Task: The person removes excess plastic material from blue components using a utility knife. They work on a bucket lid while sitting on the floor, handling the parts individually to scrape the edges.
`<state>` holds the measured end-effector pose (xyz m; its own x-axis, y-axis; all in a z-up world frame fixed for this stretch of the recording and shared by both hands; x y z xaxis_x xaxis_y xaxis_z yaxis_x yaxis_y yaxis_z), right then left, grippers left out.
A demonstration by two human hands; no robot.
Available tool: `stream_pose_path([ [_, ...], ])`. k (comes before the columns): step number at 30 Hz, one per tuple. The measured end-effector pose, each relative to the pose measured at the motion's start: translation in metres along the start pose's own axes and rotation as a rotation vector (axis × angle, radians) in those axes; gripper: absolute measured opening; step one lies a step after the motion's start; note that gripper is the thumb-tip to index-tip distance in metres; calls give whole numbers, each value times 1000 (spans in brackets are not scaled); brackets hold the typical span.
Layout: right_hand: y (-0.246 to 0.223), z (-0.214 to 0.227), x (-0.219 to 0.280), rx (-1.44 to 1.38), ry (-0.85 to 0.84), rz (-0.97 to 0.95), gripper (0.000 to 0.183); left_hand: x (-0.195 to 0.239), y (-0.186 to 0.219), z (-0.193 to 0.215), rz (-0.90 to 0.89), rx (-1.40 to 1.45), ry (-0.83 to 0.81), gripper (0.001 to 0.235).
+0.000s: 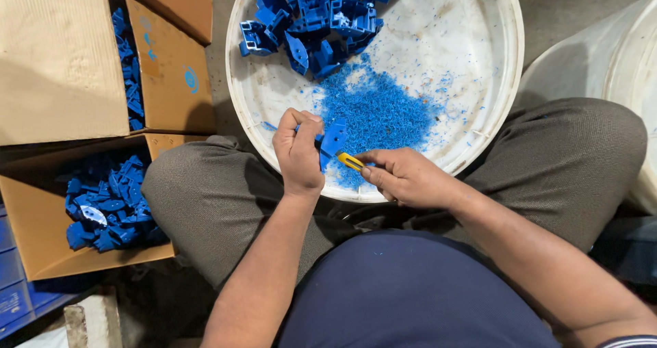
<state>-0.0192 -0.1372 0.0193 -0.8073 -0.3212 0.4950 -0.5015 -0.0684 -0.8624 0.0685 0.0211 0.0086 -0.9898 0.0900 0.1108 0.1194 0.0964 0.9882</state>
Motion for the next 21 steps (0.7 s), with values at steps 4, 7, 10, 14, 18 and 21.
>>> stream_pose_path([
  [4,-25,9,6,329,197,211,33,-2,3,4,-12,30,30,18],
  [7,-33,4,11,397,209,261,34,-2,2,6,-23,-17,61,16],
  [10,-44,-3,15,538,246,399,33,-2,-1,6,6,-36,80,18],
  [14,-46,-5,15,650,307,390,37,-2,1,4,-34,-74,72,21],
  [18,-46,-4,15,693,359,323,41,-2,1,4,9,-66,75,23],
  [21,-49,-4,16,638,386,332,40,-1,5,3,-10,-87,81,24],
])
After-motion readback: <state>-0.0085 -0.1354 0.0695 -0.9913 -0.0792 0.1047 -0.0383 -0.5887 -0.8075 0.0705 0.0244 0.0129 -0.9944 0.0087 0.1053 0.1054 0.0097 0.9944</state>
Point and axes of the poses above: each hand's wrist, its own x-axis away from the middle knuckle, its own z-axis out of the back of the hand, y = z × x, the point moved 7 cm from there along -x, towards the middle knuckle, and after that the axes turned 13 degrees about -x, right-handed, at the moved point
